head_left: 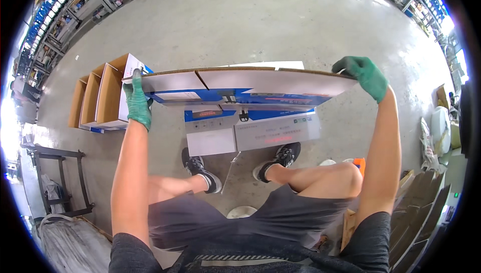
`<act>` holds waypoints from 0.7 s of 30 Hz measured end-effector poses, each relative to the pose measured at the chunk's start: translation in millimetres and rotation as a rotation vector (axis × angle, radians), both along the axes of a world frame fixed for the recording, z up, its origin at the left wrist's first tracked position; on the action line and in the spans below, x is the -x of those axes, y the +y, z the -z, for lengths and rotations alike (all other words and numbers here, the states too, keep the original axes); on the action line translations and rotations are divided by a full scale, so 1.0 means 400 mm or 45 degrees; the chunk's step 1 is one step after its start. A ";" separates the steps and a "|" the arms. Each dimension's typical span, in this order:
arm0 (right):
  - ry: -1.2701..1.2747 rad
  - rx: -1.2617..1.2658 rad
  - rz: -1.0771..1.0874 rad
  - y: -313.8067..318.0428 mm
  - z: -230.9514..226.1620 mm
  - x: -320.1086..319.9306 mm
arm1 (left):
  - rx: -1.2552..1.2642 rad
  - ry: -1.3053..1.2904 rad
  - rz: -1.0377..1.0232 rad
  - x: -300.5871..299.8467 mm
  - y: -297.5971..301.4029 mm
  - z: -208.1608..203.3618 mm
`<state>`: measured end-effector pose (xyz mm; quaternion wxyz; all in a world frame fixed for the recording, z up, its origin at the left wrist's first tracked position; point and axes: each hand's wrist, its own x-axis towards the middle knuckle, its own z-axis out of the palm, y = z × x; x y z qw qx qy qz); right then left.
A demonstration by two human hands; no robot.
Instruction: The person retrieves a tape dispenser, carries a stack of flattened cardboard boxes, and sits down. The person then repeatedly unfolds each box, folds its flaps, and seals the bottom seam with the tape dispenser before setting the box aside.
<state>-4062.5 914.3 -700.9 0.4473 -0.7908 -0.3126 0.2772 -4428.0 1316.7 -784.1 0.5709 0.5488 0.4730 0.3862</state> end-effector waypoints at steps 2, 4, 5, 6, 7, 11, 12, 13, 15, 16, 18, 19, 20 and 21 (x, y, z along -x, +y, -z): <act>-0.316 0.573 -0.381 0.069 -0.059 0.056 | 0.015 0.046 0.052 0.029 0.008 -0.002; -0.397 0.772 -0.425 0.100 -0.053 0.061 | -0.022 -0.058 0.097 0.050 0.022 0.032; -0.376 0.772 -0.488 0.098 -0.043 0.047 | -0.010 -0.089 0.160 0.058 0.024 0.034; -0.354 0.771 -0.551 0.095 -0.035 0.033 | -0.007 -0.096 0.167 0.061 0.027 0.036; -0.356 0.773 -0.554 0.093 -0.027 0.019 | -0.016 -0.114 0.215 0.069 0.027 0.039; -0.649 0.746 -0.503 0.097 -0.012 0.017 | -0.042 -0.160 0.326 0.108 0.038 0.058; -0.821 0.675 -0.470 0.105 -0.010 0.032 | -0.060 -0.165 0.392 0.117 0.038 0.056; -1.015 0.883 -0.616 0.125 -0.024 0.065 | -0.061 -0.147 0.388 0.123 0.042 0.057; -1.116 1.156 -0.744 0.167 -0.037 0.103 | -0.101 -0.112 0.420 0.118 0.061 0.053; -1.121 1.152 -0.748 0.175 -0.033 0.102 | -0.135 -0.074 0.450 0.113 0.075 0.051; -1.046 0.932 -0.367 0.182 -0.044 0.104 | -0.154 -0.180 0.630 0.066 0.115 0.014; -0.956 0.902 -0.178 0.190 -0.053 0.118 | -0.016 -0.220 0.631 0.033 0.115 -0.007; -0.961 0.910 -0.175 0.179 -0.028 0.099 | 0.121 -0.266 0.637 -0.006 0.094 -0.033; -1.284 1.125 -0.563 0.165 0.024 0.061 | 0.260 -0.218 0.687 -0.045 0.072 -0.036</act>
